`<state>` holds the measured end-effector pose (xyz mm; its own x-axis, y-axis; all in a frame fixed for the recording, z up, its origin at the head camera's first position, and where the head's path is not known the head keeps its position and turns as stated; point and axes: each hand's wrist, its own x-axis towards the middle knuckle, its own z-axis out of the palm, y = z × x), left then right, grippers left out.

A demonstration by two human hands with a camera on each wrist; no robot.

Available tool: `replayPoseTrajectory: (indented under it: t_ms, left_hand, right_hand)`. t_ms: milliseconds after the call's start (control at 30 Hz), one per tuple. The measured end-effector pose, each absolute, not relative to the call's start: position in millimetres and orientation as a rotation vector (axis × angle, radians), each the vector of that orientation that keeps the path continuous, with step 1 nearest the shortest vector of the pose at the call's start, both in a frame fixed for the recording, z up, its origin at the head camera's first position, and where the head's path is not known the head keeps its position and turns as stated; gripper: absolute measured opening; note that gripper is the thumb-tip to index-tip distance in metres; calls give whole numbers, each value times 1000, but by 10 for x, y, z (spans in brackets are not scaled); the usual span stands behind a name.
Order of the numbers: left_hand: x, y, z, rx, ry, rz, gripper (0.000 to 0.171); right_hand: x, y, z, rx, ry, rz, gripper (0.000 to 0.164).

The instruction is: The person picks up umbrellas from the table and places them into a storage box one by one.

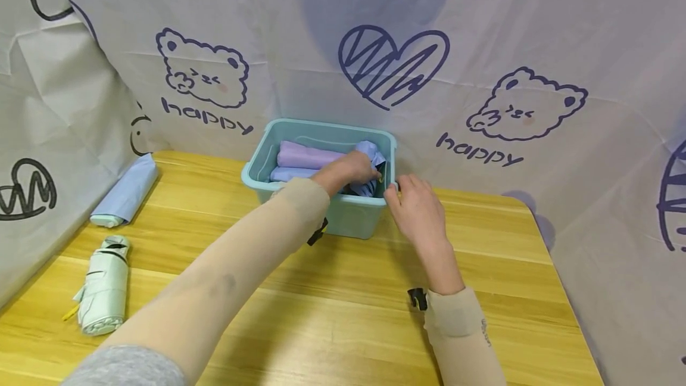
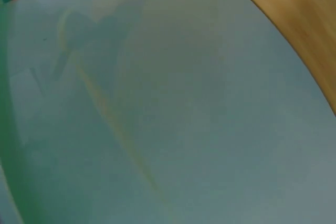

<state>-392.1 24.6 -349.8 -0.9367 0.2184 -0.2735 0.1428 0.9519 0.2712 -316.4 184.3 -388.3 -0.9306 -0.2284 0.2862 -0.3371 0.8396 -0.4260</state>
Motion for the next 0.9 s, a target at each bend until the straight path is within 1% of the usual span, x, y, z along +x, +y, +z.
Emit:
replayPoseTrajectory:
  t_ms: [100,167,300,367,433,533,667,767,833,900]
  left_hand:
    - [-3973,288,-3532,249,2762,264,54]
    - [-4036,301,-3586,205,2741,290,56]
    - [-4283,345,-3793,165,2692,308,61]
    - [-4523,370,-4028,189,2695,296,62]
    - [-4616,375,-4095,212,2666,257,64]
    - [-4538,320,-3993,276,2623,225,63]
    - [-4149,260,-3577,251,2558,242,60]
    - [-3996,220,-3410,238,2545,292,55]
    - [-3924,176,-3336,260,2546,334,50]
    - [-3904,133,-3324,304,2567,371,40]
  right_hand:
    - [-3169,1842,-3878,438,-2792,702,46]
    - [-3173,1842,-3875,444,-2793,698,47]
    - [-3168,1840,-3869,439,-2806,700,47]
    - [-3163,1837,-3867,432,-2811,701,47]
    - [-3155,1834,-3860,430,-2813,700,46]
    - [-3146,1828,-3847,432,-2812,694,45]
    - [-3139,1824,-3840,437,-2808,684,44]
    - [-3138,1828,-3843,446,-2806,686,43]
    - [-3138,1830,-3845,451,-2806,691,42]
    - [-3139,1831,-3846,456,-2806,691,43]
